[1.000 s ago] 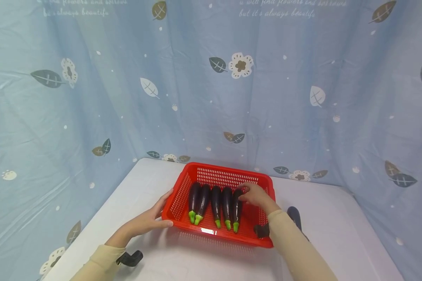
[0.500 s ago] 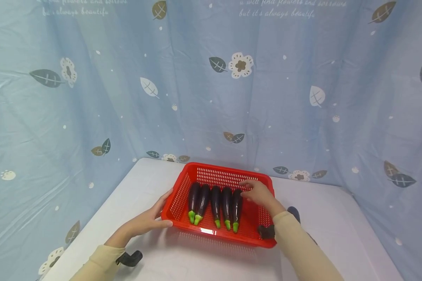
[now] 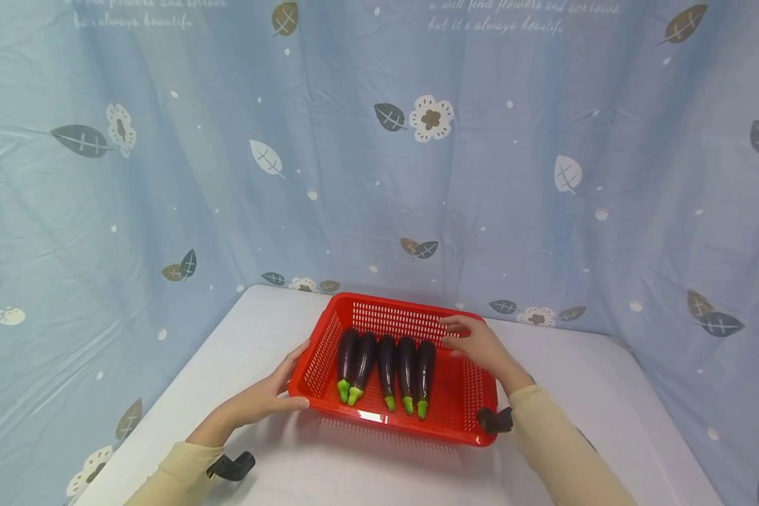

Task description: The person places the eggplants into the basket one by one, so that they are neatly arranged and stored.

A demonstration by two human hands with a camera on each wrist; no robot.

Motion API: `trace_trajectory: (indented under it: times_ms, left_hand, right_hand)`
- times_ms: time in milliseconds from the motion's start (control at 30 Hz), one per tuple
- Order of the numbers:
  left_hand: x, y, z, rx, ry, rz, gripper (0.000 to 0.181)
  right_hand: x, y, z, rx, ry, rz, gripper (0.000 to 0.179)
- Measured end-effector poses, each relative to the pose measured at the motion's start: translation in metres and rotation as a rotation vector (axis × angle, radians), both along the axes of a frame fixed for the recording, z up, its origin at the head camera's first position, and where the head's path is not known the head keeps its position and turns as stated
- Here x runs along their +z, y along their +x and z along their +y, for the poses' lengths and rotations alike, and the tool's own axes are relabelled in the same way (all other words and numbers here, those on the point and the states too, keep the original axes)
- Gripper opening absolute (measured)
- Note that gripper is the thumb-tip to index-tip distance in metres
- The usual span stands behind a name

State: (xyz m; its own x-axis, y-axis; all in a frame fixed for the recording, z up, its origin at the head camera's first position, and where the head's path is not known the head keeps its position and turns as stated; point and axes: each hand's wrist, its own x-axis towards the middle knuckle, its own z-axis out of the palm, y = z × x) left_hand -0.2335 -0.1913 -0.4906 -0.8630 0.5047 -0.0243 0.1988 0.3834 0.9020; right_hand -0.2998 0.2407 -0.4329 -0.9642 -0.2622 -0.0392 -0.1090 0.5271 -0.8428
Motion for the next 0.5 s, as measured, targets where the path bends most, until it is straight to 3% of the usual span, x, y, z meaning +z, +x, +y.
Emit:
trace_trajectory:
  times_ms: [500]
  left_hand:
    - [-0.002,0.000,0.000,-0.001,-0.001,0.004,0.107]
  right_hand:
    - [0.002,0.007,0.026,-0.049,-0.026,0.002,0.047]
